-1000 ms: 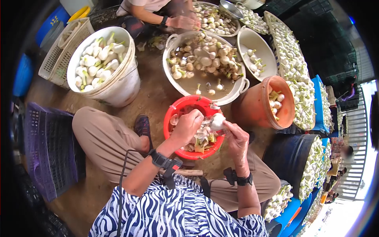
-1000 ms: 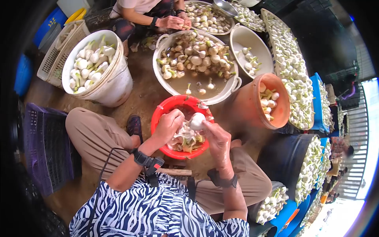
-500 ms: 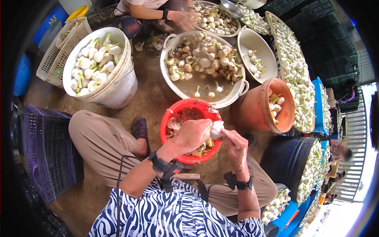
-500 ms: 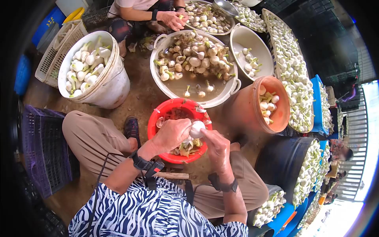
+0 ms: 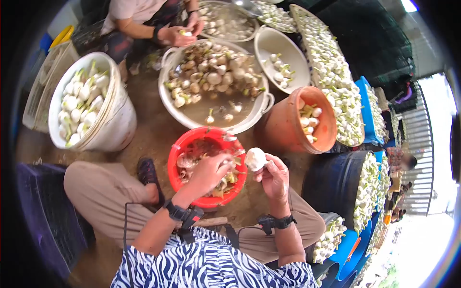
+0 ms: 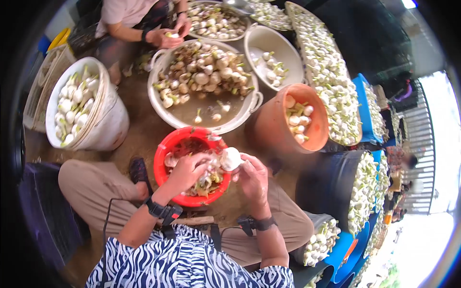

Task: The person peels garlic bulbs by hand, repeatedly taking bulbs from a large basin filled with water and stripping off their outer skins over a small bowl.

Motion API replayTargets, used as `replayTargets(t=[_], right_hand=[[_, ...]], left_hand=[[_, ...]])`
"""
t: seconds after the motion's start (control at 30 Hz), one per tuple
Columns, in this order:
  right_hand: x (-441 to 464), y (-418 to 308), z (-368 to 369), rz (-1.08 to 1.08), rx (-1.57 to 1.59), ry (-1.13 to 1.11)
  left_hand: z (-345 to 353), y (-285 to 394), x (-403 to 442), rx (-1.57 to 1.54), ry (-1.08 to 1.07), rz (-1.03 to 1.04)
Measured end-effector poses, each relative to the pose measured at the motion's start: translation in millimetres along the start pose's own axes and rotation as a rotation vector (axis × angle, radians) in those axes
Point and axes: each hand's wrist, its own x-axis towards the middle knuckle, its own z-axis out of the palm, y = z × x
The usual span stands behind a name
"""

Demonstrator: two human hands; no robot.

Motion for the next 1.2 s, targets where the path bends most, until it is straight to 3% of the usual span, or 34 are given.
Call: replayTargets(t=[0.1,0.23,0.27,0.33,0.4,0.47,0.5,0.57,0.6,0.63,0.67,0.73,0.77,0.8,0.87,1.0,1.07,1.13,1.2], right_hand=[[27,-43,-5,-0.181,-0.135,0.367],[91,-85,-46,-0.555,-0.373,0.513],[107,-85,-54,-0.510,-0.488,0.443],[145,-60,-35,-0.383,-0.744,0.204],[191,-9,-23,-0.232,-1.038,-0.144],[254,82,-54,-0.513,-1.475,-0.454],[269,111,-59,-0.440,-1.514,-0.544],[295,157,-65,-0.365,-1.527,-0.639],[303,173,-64,-0.189,-1.755,-0.821],[307,187,-64,0.007,-1.971,-1.006],[311,195,-68,0.014,-1.960,-1.015],[326,188,-68,0.158,-1.865,-0.797],[339,181,-71,-0.030,-1.749,-0.941],[334,161,-64,-0.031,-1.759,-0.945],[300,99,-35,0.495,-0.895,-0.565],[215,51,9,0.378,-0.749,-0.508],[178,37,25,0.276,-0.695,-0.539],[149,24,34,0.302,-0.522,-0.327],[130,22,34,0.156,-0.566,-0.304]], left_hand=[[11,-35,-1,0.334,0.027,0.244],[13,-36,0,0.590,-0.032,0.404],[12,-32,4,0.602,-0.017,0.387],[8,-29,9,0.333,-0.221,-0.048],[12,-54,17,0.310,-0.144,-0.013],[7,-52,24,0.390,-0.021,0.158],[2,-47,29,0.535,0.042,0.283],[-10,-42,42,0.417,0.026,0.186],[-15,-42,45,0.274,0.014,0.093],[-22,-42,51,0.289,0.037,0.132],[-29,-41,57,0.290,0.034,0.119],[-40,-40,74,0.238,0.096,0.020],[-44,-43,82,0.168,0.096,-0.052],[-44,-45,93,0.160,0.103,-0.047],[-33,-47,114,0.098,0.363,0.015],[-13,-63,135,-0.137,0.350,0.010],[-17,-46,119,-0.672,0.232,-0.081],[-24,-31,96,-0.702,0.234,-0.114],[-27,-17,74,-0.759,0.221,-0.140]])
